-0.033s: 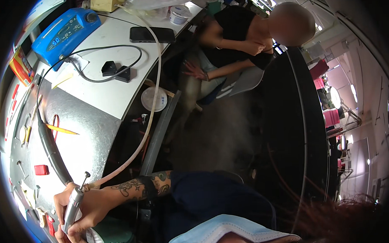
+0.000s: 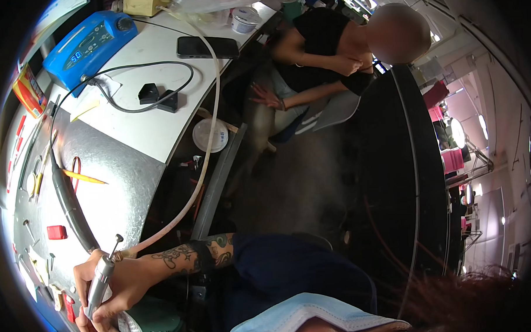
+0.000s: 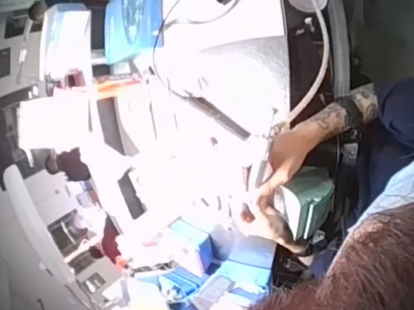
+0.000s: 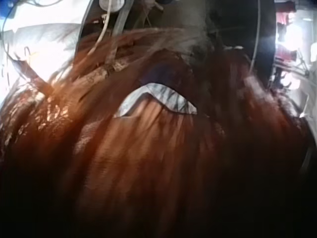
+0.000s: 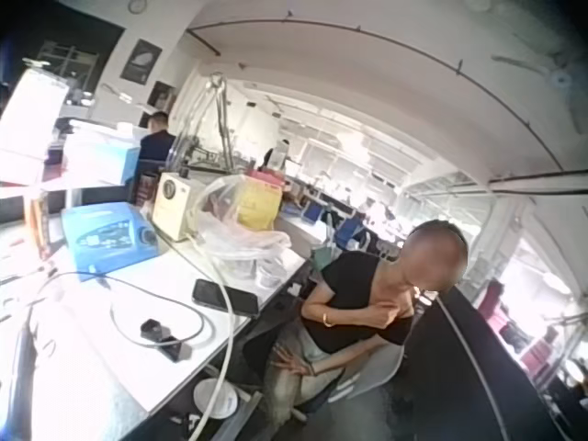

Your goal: Grinding and shaping a dental prosthesis using a hand-held rotary tool at a lab bench.

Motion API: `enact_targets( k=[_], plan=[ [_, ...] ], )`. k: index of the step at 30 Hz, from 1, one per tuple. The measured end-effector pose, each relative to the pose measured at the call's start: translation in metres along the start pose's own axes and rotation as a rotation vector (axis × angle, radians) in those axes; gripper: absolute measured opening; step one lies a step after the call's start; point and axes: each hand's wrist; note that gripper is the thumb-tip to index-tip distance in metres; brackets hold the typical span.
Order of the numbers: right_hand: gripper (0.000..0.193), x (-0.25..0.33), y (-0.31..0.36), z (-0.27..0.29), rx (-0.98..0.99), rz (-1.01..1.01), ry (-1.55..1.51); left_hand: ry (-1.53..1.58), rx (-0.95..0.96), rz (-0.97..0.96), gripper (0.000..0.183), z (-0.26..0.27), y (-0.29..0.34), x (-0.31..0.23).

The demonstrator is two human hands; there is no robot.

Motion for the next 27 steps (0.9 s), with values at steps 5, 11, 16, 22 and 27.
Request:
enact_targets(
  k=[5,11,16,22,27],
  plan=[
    [0.03,0.007,0.0,0.0,-0.015,-0.022,-0.036,-0.009,0.035,-0.006,0.04,-0.006,-0.002,-0.054],
    [0.03,0.006,-0.003,-0.001,-0.003,0.005,-0.019,0.015,0.095,0.012,0.04,-0.015,-0.009,-0.093],
    [0.03,0.01,-0.003,0.0,0.007,-0.016,-0.019,0.047,0.153,0.032,0.04,-0.015,-0.012,-0.108],
    [0.03,0.018,0.0,0.003,0.021,-0.002,-0.023,0.14,0.256,0.051,0.039,-0.016,-0.014,-0.133],
    [0.023,0.041,0.008,0.031,-0.013,0.131,0.082,0.029,0.387,-0.154,0.015,0.016,-0.017,-0.099]
  ],
)
Point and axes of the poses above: each hand's wrist, its own y-axis away from the middle knuckle, its own z-axis out of the back of the hand, x = y × z, and after that the axes turned 3 degrees about -x, right-handed
